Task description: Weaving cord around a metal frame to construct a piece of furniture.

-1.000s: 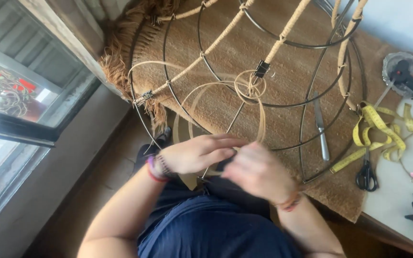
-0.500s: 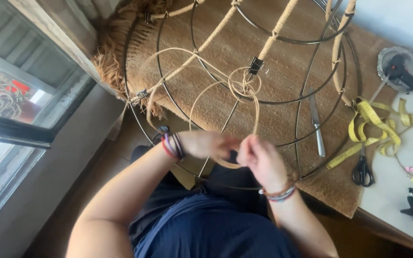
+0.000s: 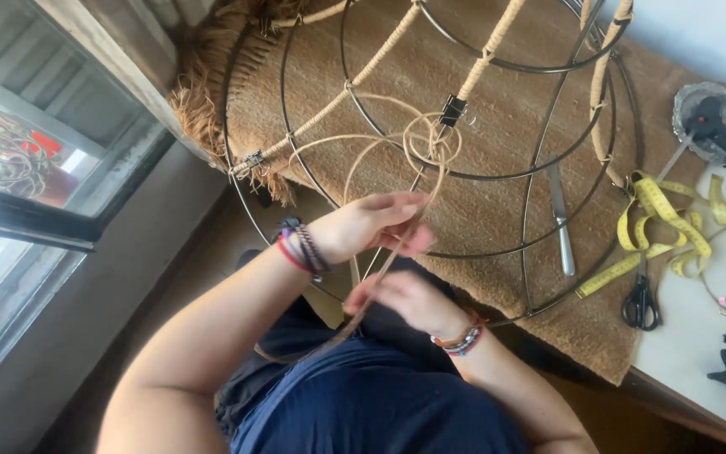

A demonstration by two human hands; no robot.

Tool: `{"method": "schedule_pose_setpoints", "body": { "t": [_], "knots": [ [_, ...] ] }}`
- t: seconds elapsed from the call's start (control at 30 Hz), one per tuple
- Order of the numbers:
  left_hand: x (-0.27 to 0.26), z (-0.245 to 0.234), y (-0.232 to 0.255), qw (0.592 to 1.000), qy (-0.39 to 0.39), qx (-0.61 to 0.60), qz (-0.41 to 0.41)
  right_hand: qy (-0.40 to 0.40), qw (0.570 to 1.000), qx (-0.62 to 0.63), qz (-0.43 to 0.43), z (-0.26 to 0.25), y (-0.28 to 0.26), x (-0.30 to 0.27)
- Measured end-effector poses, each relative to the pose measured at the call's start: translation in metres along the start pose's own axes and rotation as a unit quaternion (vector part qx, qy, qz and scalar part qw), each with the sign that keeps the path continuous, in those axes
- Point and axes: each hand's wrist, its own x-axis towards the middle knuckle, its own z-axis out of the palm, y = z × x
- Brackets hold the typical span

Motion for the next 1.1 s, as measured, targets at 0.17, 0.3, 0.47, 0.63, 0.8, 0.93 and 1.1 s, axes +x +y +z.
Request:
{"method": "schedule_pose_setpoints", "body": {
  "t": [0.17,0.3,0.47,0.63,0.8,0.93,1.1],
  "knots": [
    [-0.016,-0.037,-0.034,0.851,-0.199,0.485,0.039,0.188,0.982,0.01,-0.017,-0.028,-0.042,0.003],
    [-0.054,-0.022,-0.012,0.847,-0.191,0.461,-0.184,0.312,0.875,-0.236,-0.285,-0.068,-0.026,-0.003],
    [-0.021,0.004,-0.005,0.958,-0.073,0.267,0.072,0.104,0.713,-0.602,-0.345,-0.063,-0.023,0.018],
    [0.025,0.037,-0.073,0.938,0.102,0.303,0.137,0.135,0.723,-0.574,-0.361,-0.079,-0.013,0.018],
    [0.062,0.054,-0.092,0.941,0.16,0.244,0.169,0.119,0.74,-0.557,-0.359,-0.088,-0.028,0.02],
    [0.0,0.006,-0.07,0.885,0.17,0.415,0.124,0.123,0.738,-0.56,-0.357,-0.117,-0.036,0.001],
    [-0.059,-0.078,-0.101,0.557,0.277,0.783,0.017,0.129,0.748,-0.56,-0.333,-0.109,-0.054,-0.016]
  ]
}}
